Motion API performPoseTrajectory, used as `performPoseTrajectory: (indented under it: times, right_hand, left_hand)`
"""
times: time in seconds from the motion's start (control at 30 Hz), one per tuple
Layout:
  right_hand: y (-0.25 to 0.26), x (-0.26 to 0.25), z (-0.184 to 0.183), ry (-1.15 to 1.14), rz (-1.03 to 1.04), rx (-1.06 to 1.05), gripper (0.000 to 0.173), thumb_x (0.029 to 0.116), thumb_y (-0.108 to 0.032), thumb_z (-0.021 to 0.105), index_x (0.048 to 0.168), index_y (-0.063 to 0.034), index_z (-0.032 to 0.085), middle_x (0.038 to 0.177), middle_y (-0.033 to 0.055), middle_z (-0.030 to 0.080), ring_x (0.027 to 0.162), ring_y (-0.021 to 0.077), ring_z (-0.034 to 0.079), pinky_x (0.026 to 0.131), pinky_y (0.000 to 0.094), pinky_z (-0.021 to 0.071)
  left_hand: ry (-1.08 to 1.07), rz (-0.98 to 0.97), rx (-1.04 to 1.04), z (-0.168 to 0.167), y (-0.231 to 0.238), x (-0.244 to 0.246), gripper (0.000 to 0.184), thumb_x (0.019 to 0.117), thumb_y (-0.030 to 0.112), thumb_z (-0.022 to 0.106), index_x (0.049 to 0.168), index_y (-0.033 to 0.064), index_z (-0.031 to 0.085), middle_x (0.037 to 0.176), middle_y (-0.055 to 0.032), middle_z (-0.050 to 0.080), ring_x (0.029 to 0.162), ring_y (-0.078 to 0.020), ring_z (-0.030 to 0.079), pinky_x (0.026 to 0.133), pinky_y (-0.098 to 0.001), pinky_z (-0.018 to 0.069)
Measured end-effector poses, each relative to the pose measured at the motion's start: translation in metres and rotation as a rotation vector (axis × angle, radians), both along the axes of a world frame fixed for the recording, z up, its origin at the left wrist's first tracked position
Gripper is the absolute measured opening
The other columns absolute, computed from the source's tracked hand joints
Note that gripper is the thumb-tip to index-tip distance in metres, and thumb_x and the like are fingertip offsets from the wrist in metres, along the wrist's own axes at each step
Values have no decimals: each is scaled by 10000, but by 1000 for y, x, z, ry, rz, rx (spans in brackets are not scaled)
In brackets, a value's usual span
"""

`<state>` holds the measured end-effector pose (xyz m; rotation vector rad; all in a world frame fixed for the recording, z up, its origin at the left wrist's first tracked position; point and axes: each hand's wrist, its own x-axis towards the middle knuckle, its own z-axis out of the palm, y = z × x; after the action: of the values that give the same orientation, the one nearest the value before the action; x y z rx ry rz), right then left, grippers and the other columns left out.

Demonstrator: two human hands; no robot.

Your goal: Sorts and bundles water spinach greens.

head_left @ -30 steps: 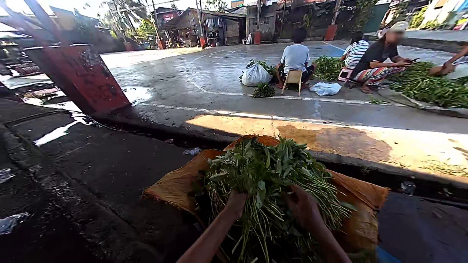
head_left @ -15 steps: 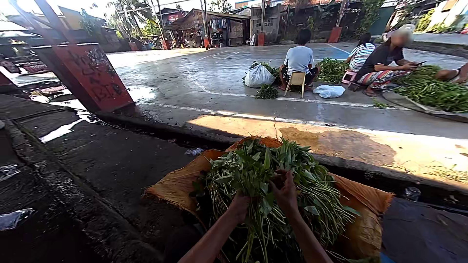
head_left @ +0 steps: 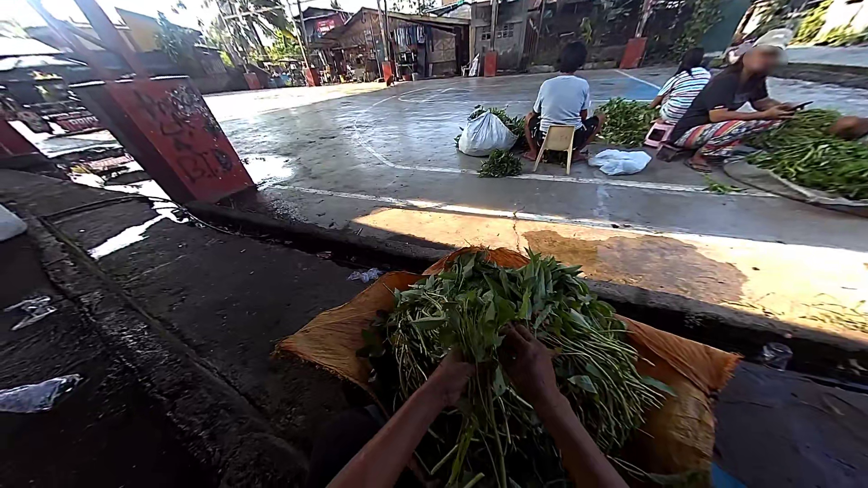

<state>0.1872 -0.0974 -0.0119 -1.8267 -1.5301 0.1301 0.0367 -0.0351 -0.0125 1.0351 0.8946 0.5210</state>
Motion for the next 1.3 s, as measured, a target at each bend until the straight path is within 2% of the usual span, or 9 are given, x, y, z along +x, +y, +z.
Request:
performPoseTrajectory:
  times: [0.13,0.33,0.47,0.53,0.7,0.83,1.03,1.17,1.3]
  right_hand:
    - [4,7,-11,116,-34,103,184,927,-93,642,916,62,740,879,191,703,766,310,692,746,473,579]
    - [-15,44,-10,487,-134,-72,214,1024,-95,577,1140,46,688,992,199,704,915,279,670,873,482,527]
    - [-56,38,-33,620,188,-455,403,1079,-329,449,1120,-7,688,840,32,615,694,90,539,685,310,479]
    - [-68,20,-48,727,377,-549,472,1044,-400,496,1237,2,651,929,33,647,765,75,566,726,300,489]
    - [-56,-44,-49,1097,144,-159,915,788,-422,802,1453,59,397,1263,142,628,1098,139,644,956,312,547]
    - [-25,-70,-29,1290,-186,52,681,871,-126,796,1410,69,428,1240,198,619,1094,172,636,965,315,528]
    - [-7,-75,-19,1366,-163,398,350,965,19,597,1302,89,534,1184,134,663,1078,112,649,957,244,535]
    - [-17,-63,-37,1441,27,530,274,1085,-79,307,1172,4,553,852,32,724,892,143,735,927,345,592]
    - [-56,-66,-68,1593,203,408,326,1060,-116,260,1074,-133,586,579,-148,502,520,3,514,625,225,521]
  left_hand:
    - [-25,-57,-4,0,-1,-1,452,937,-93,624,1350,-15,458,1134,-108,642,969,-151,669,864,-317,577]
    - [-54,-22,-18,6,1,-3,431,925,-132,612,1316,-24,463,1094,-108,652,929,-155,682,841,-314,589]
    - [-80,23,-4,6,7,-4,369,929,-141,595,1270,-34,503,1051,-104,662,894,-156,680,832,-317,592]
    - [-92,25,1,5,6,-2,360,924,-149,596,1254,-35,511,1035,-99,666,889,-156,682,837,-313,592]
    - [-45,-25,109,-1,-3,1,398,906,-111,647,1276,-49,515,1099,-96,663,973,-129,669,896,-293,573]
    - [-36,19,100,3,-2,0,365,940,-57,650,1273,-26,505,1064,-75,664,940,-101,665,856,-270,568]
    - [-63,42,66,-10,4,-2,377,968,-22,636,1317,-39,496,1102,-117,681,962,-151,693,877,-316,588]
    - [-37,113,60,-4,7,-1,285,949,-46,651,1208,-18,537,990,-90,676,867,-139,688,812,-295,592]
    - [71,291,134,4,20,-6,368,931,-65,664,1269,-44,522,1044,-127,644,904,-153,645,837,-292,549]
